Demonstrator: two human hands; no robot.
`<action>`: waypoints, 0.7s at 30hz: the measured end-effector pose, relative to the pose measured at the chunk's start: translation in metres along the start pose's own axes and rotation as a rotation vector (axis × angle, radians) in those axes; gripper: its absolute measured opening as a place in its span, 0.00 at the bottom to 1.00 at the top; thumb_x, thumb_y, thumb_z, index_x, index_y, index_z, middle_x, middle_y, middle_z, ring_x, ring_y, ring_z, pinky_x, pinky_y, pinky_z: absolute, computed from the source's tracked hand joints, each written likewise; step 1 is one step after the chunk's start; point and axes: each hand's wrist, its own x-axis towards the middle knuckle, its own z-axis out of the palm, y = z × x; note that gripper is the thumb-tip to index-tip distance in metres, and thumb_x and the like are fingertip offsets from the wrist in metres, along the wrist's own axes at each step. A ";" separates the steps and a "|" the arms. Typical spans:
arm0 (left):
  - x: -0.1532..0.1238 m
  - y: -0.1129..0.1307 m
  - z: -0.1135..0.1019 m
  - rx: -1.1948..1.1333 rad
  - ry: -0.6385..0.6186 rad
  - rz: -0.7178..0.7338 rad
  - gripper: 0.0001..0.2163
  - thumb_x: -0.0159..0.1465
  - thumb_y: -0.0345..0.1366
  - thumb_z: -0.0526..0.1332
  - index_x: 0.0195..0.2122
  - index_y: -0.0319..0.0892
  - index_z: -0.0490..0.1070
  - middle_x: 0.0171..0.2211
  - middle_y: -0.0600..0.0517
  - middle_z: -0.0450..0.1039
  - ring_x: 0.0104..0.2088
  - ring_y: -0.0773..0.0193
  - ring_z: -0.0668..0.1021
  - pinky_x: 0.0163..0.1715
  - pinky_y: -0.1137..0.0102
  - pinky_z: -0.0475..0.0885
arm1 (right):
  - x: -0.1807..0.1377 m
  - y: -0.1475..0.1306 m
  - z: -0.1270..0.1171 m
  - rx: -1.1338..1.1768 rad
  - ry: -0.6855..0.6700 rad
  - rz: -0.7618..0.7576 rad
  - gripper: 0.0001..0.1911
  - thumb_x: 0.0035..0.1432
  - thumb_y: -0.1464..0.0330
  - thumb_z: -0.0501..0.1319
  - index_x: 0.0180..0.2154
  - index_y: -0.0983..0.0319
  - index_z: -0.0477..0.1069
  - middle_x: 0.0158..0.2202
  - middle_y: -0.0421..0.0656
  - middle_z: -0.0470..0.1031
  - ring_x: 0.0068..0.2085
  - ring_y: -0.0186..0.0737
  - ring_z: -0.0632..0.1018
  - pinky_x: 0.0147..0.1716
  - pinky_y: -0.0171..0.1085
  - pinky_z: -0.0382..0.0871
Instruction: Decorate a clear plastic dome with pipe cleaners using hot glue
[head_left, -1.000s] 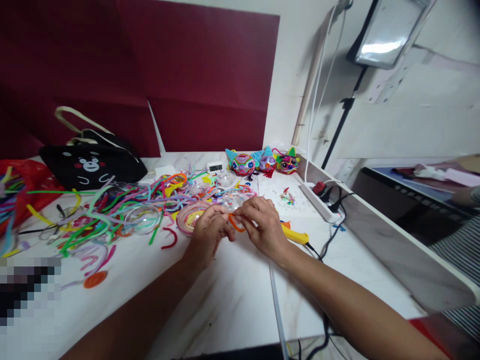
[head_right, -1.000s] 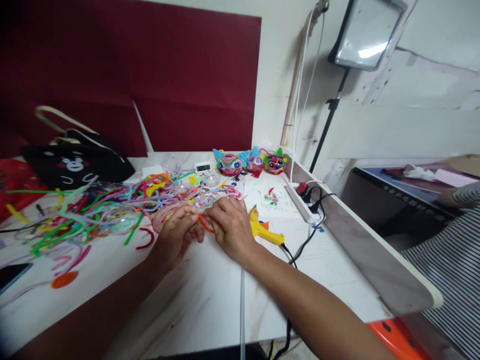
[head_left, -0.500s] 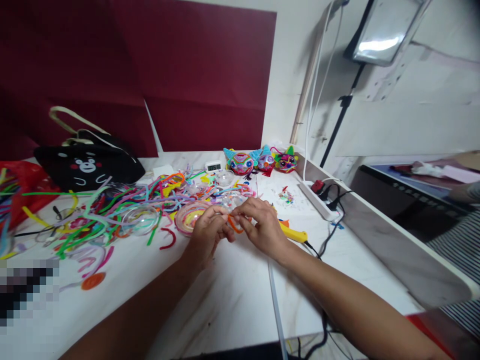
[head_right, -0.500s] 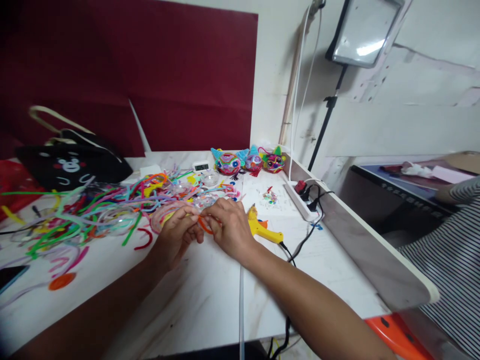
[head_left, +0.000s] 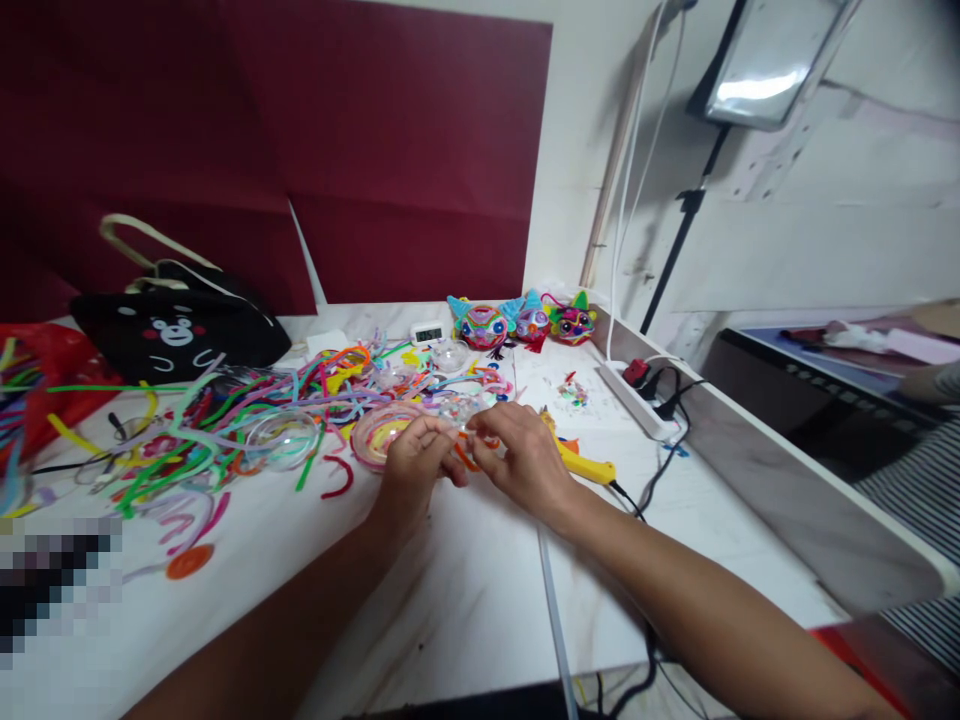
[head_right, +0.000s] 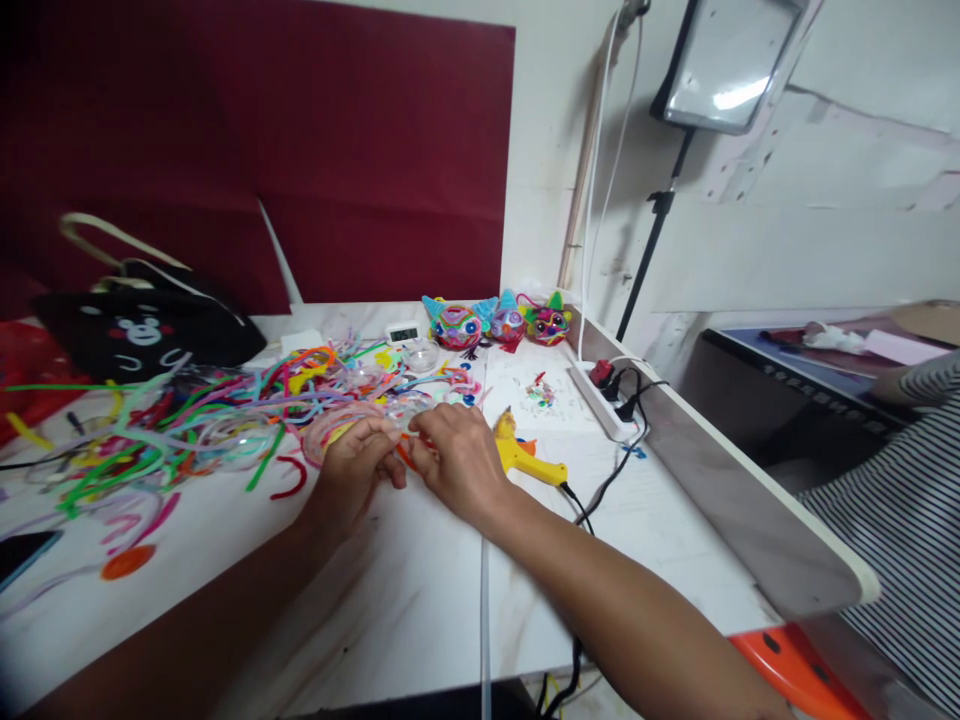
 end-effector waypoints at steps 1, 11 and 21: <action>0.000 0.000 0.000 -0.002 0.006 0.002 0.09 0.53 0.37 0.63 0.28 0.42 0.62 0.12 0.59 0.68 0.12 0.69 0.70 0.16 0.77 0.62 | -0.001 -0.001 0.000 -0.035 -0.005 -0.016 0.04 0.61 0.70 0.58 0.36 0.62 0.72 0.31 0.43 0.76 0.35 0.42 0.74 0.36 0.39 0.62; -0.004 -0.004 0.004 0.002 0.039 -0.011 0.09 0.52 0.38 0.62 0.28 0.42 0.63 0.12 0.59 0.68 0.12 0.69 0.69 0.16 0.76 0.62 | -0.005 -0.001 0.004 -0.126 0.016 -0.038 0.05 0.62 0.70 0.56 0.38 0.63 0.69 0.30 0.45 0.76 0.35 0.44 0.74 0.37 0.40 0.64; -0.005 -0.009 0.005 -0.002 0.080 0.013 0.05 0.53 0.34 0.60 0.29 0.41 0.64 0.13 0.60 0.67 0.14 0.70 0.70 0.18 0.76 0.64 | -0.004 -0.005 0.008 -0.036 0.056 0.052 0.03 0.60 0.73 0.56 0.33 0.61 0.67 0.28 0.43 0.74 0.32 0.40 0.74 0.34 0.37 0.65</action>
